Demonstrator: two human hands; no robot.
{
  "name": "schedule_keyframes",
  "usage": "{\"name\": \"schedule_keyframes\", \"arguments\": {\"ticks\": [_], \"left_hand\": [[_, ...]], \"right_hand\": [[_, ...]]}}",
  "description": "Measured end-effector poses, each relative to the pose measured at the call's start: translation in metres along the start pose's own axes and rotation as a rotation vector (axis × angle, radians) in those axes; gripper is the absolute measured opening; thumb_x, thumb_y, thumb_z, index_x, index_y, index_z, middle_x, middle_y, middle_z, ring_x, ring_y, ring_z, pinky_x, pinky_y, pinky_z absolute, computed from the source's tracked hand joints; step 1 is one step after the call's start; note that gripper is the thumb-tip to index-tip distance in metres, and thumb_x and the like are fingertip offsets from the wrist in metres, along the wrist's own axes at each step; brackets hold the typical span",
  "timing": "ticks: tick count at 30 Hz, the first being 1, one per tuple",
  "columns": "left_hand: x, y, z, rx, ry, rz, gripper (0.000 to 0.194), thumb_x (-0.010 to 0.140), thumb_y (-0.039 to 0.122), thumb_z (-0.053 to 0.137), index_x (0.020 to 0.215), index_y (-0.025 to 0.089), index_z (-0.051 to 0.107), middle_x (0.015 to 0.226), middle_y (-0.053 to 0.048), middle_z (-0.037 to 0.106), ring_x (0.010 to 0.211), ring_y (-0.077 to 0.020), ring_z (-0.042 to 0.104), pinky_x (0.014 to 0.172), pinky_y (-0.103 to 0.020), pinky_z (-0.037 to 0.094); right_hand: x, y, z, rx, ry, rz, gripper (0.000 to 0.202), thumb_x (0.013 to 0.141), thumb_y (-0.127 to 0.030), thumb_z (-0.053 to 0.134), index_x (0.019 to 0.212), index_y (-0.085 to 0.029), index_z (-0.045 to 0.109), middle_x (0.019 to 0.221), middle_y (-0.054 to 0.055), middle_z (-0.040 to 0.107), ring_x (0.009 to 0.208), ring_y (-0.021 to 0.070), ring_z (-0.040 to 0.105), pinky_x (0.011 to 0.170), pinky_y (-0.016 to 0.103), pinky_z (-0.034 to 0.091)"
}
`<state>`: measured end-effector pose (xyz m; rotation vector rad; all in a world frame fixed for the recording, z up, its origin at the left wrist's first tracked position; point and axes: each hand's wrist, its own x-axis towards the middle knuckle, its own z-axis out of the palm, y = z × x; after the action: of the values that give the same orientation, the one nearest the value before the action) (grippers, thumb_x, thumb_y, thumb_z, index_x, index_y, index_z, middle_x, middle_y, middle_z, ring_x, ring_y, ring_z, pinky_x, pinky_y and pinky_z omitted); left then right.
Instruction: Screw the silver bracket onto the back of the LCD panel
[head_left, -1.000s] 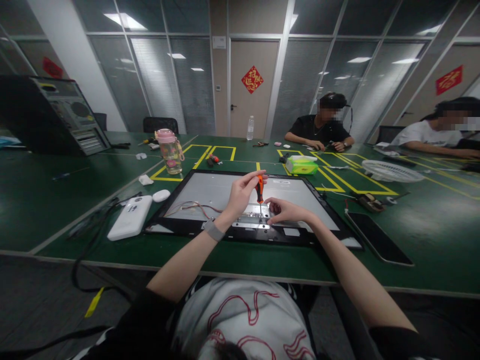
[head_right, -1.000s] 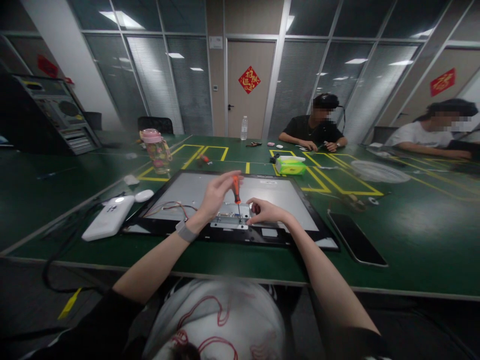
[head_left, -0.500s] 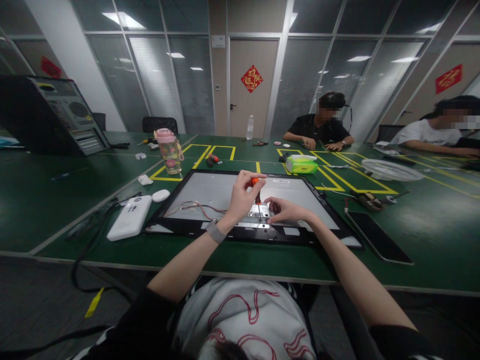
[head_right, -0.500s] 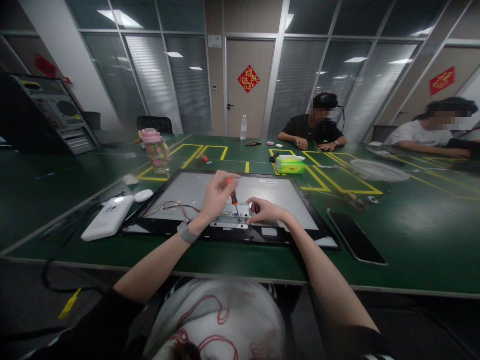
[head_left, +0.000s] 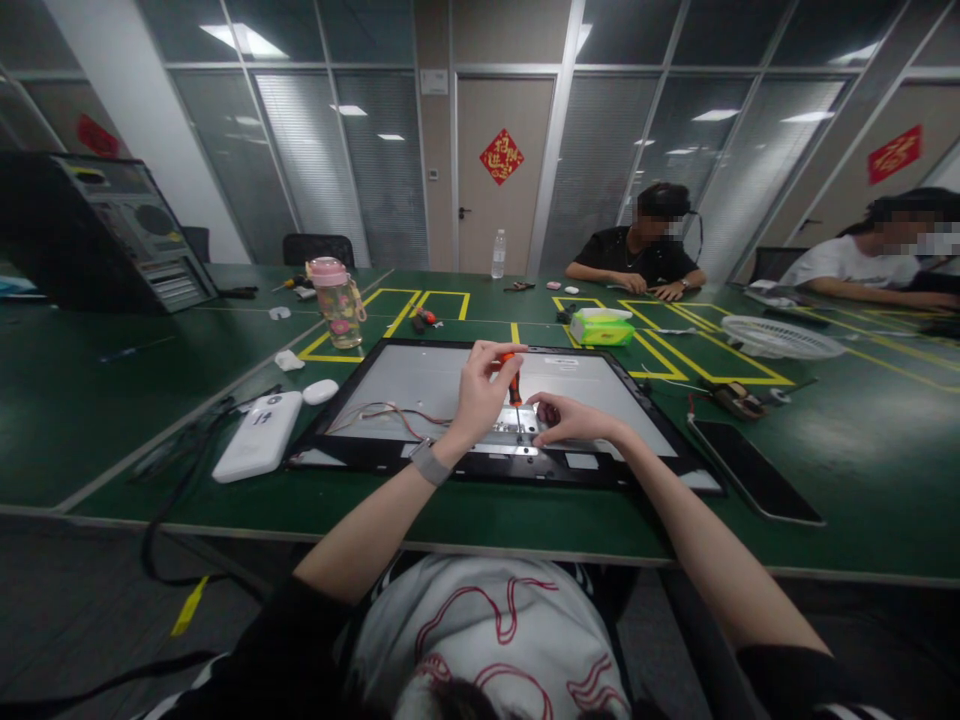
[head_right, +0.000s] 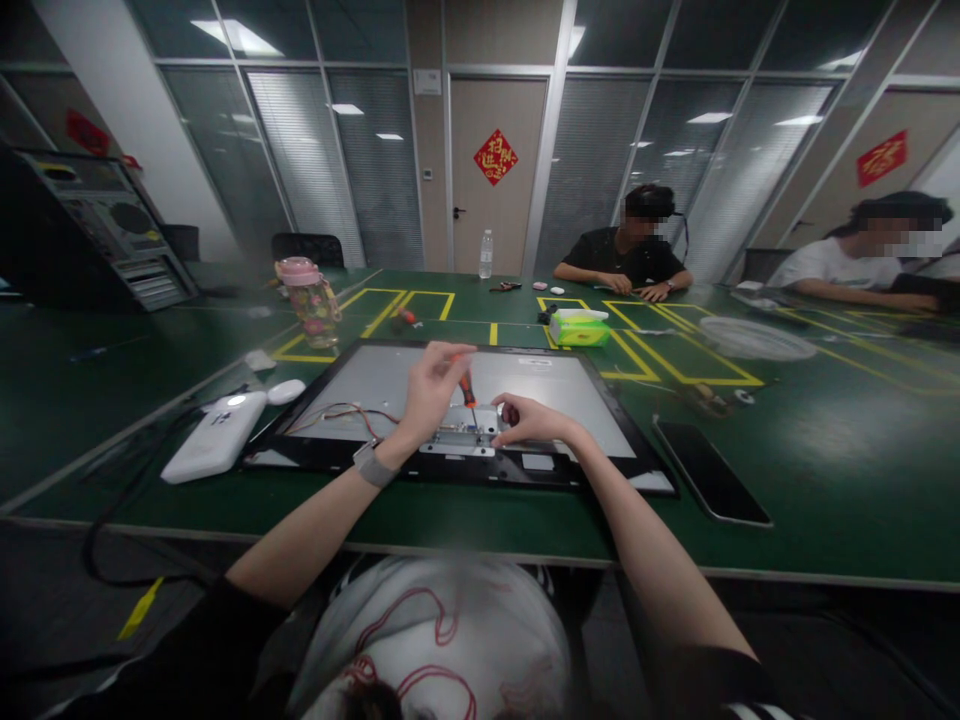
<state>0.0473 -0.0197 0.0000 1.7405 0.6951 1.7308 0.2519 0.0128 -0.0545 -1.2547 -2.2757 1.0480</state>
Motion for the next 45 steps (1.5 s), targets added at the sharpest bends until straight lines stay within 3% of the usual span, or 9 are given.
{"name": "schedule_keyframes", "arguments": {"ticks": [4, 10, 14, 19, 23, 27, 33, 39, 45], "left_hand": [[0.0007, -0.0011, -0.0003, -0.067, -0.057, -0.046, 0.025, 0.094, 0.027, 0.045, 0.103, 0.018, 0.066, 0.085, -0.004, 0.062, 0.078, -0.0126, 0.059, 0.075, -0.026, 0.049], [-0.0007, 0.0036, 0.0015, 0.015, 0.0, 0.007, 0.012, 0.082, 0.03, 0.065, 0.082, 0.019, 0.069, 0.088, -0.004, 0.054, 0.084, -0.0133, 0.056, 0.071, -0.023, 0.048], [-0.0028, 0.004, 0.0023, 0.043, 0.03, 0.007, 0.013, 0.087, 0.028, 0.058, 0.089, 0.018, 0.066, 0.089, -0.005, 0.056, 0.08, -0.0127, 0.056, 0.072, -0.024, 0.047], [-0.0031, 0.0024, 0.0011, -0.06, -0.063, -0.028, 0.022, 0.093, 0.025, 0.045, 0.098, 0.017, 0.065, 0.082, -0.004, 0.061, 0.078, -0.0137, 0.059, 0.077, -0.027, 0.048], [-0.0011, 0.0006, 0.0003, -0.116, -0.103, -0.036, 0.025, 0.092, 0.023, 0.044, 0.097, 0.018, 0.068, 0.087, -0.005, 0.066, 0.086, -0.0161, 0.062, 0.084, -0.031, 0.047], [-0.0002, -0.0005, 0.0004, -0.172, -0.148, -0.085, 0.027, 0.091, 0.025, 0.047, 0.108, 0.017, 0.066, 0.089, -0.006, 0.067, 0.086, -0.0155, 0.062, 0.081, -0.029, 0.049], [-0.0016, -0.0005, 0.0023, -0.074, -0.078, -0.087, 0.017, 0.079, 0.025, 0.066, 0.094, 0.02, 0.069, 0.092, -0.004, 0.061, 0.079, -0.0122, 0.057, 0.07, -0.024, 0.048], [0.0001, -0.0036, 0.0009, -0.131, -0.065, -0.07, 0.026, 0.091, 0.025, 0.045, 0.095, 0.019, 0.07, 0.091, -0.005, 0.066, 0.086, -0.014, 0.059, 0.083, -0.028, 0.046], [0.001, 0.0015, -0.0011, -0.044, -0.037, -0.072, 0.013, 0.083, 0.027, 0.06, 0.087, 0.02, 0.07, 0.083, -0.002, 0.062, 0.074, -0.0119, 0.058, 0.068, -0.024, 0.047]], "right_hand": [[0.0, 0.0001, -0.0006, 0.002, -0.004, 0.005, 0.072, 0.059, -0.048, 0.08, 0.116, -0.017, 0.05, 0.076, -0.004, 0.046, 0.073, 0.0151, 0.047, 0.066, 0.028, 0.039], [-0.0006, -0.0013, -0.0005, 0.005, 0.004, 0.002, 0.071, 0.058, -0.047, 0.081, 0.115, -0.018, 0.051, 0.076, -0.004, 0.046, 0.072, 0.0146, 0.046, 0.065, 0.027, 0.039], [-0.0003, -0.0001, -0.0004, 0.025, 0.001, -0.002, 0.072, 0.057, -0.046, 0.082, 0.116, -0.018, 0.051, 0.076, -0.004, 0.045, 0.072, 0.0143, 0.045, 0.065, 0.027, 0.039], [0.0, 0.0011, -0.0005, 0.034, -0.001, -0.001, 0.074, 0.056, -0.046, 0.083, 0.117, -0.018, 0.051, 0.077, -0.004, 0.047, 0.071, 0.0135, 0.046, 0.065, 0.027, 0.039], [-0.0008, -0.0012, -0.0009, 0.014, 0.004, 0.007, 0.073, 0.057, -0.046, 0.082, 0.117, -0.018, 0.051, 0.077, -0.004, 0.047, 0.07, 0.0133, 0.045, 0.065, 0.027, 0.038], [-0.0013, -0.0041, -0.0009, 0.007, 0.002, 0.012, 0.075, 0.058, -0.048, 0.081, 0.119, -0.017, 0.051, 0.077, -0.004, 0.046, 0.07, 0.0137, 0.045, 0.065, 0.027, 0.038], [-0.0028, -0.0066, -0.001, 0.013, 0.002, 0.012, 0.074, 0.057, -0.05, 0.081, 0.116, -0.018, 0.05, 0.075, -0.004, 0.045, 0.07, 0.0139, 0.045, 0.064, 0.027, 0.037], [-0.0022, -0.0048, -0.0009, 0.019, 0.001, 0.011, 0.071, 0.057, -0.048, 0.081, 0.115, -0.019, 0.05, 0.077, -0.004, 0.045, 0.07, 0.0134, 0.044, 0.065, 0.027, 0.037], [-0.0011, -0.0027, -0.0005, 0.019, 0.007, 0.009, 0.073, 0.055, -0.049, 0.082, 0.115, -0.018, 0.052, 0.077, -0.004, 0.047, 0.072, 0.0148, 0.047, 0.066, 0.028, 0.038]]}}
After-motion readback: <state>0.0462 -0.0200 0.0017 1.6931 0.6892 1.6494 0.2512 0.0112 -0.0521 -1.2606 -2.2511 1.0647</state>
